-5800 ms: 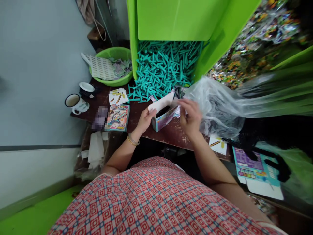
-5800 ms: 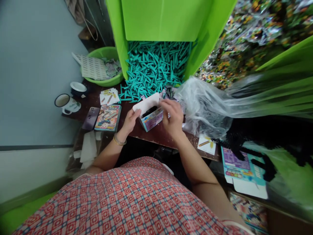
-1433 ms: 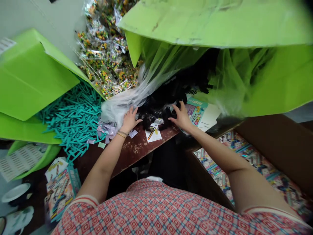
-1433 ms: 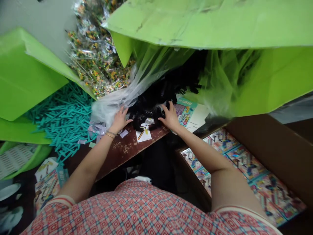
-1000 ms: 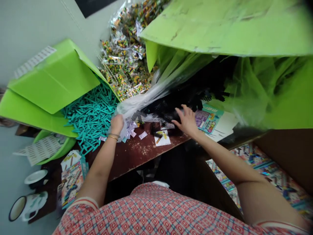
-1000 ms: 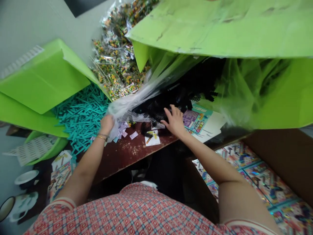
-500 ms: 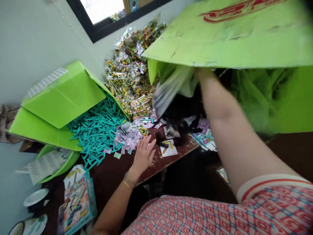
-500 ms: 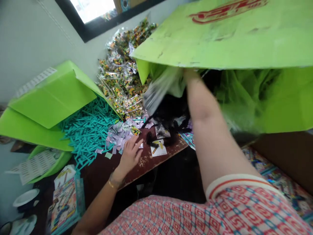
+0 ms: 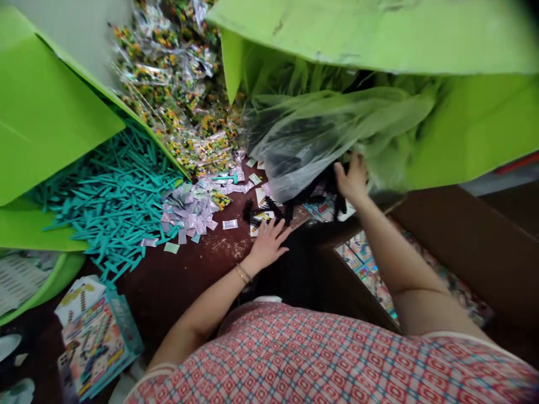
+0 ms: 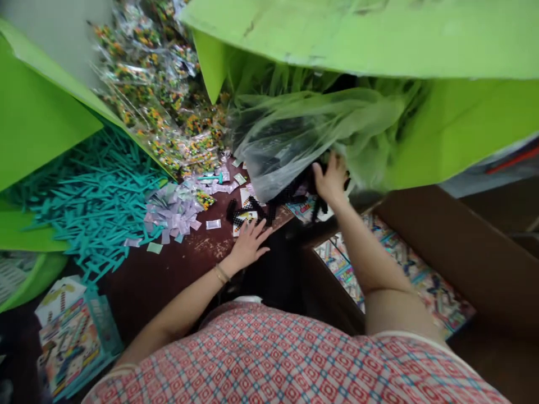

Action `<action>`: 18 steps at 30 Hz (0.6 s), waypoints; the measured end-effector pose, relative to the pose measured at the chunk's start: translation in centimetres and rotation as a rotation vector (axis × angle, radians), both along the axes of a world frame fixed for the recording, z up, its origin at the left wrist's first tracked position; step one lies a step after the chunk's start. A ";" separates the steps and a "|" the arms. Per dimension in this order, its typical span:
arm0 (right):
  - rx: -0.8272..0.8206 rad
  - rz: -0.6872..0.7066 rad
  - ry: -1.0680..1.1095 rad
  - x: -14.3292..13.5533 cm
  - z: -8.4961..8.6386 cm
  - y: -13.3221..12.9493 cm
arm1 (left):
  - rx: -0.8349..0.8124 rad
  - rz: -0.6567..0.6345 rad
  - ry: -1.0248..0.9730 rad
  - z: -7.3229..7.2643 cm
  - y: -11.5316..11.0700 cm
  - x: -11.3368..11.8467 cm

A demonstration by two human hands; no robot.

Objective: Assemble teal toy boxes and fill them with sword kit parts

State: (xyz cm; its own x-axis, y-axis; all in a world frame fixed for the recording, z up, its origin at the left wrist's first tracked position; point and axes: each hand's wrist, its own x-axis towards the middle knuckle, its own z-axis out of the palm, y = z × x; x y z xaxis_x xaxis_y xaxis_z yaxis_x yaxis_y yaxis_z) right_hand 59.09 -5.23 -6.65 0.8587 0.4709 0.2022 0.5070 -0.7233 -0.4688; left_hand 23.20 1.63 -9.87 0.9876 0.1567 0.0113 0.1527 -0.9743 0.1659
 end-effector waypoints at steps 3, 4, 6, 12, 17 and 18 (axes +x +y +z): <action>-0.136 0.037 0.019 -4.8 -2.7 2.0 | 0.019 -0.034 0.012 -0.1 1.7 4.0; -0.162 0.041 0.018 -5.9 -3.1 3.2 | 0.031 -0.045 0.009 0.1 2.6 5.2; -0.183 0.030 0.038 -7.3 -3.0 5.9 | 0.065 -0.043 0.012 0.9 5.1 7.4; -0.148 -0.064 0.212 -9.6 0.4 14.2 | 0.153 0.287 -0.054 5.0 17.0 11.3; -0.158 0.235 0.328 -7.7 3.4 13.7 | 0.120 0.401 -0.104 7.6 21.5 9.8; -0.129 0.301 0.338 -6.3 3.9 12.4 | 0.117 0.408 -0.112 7.8 20.9 9.0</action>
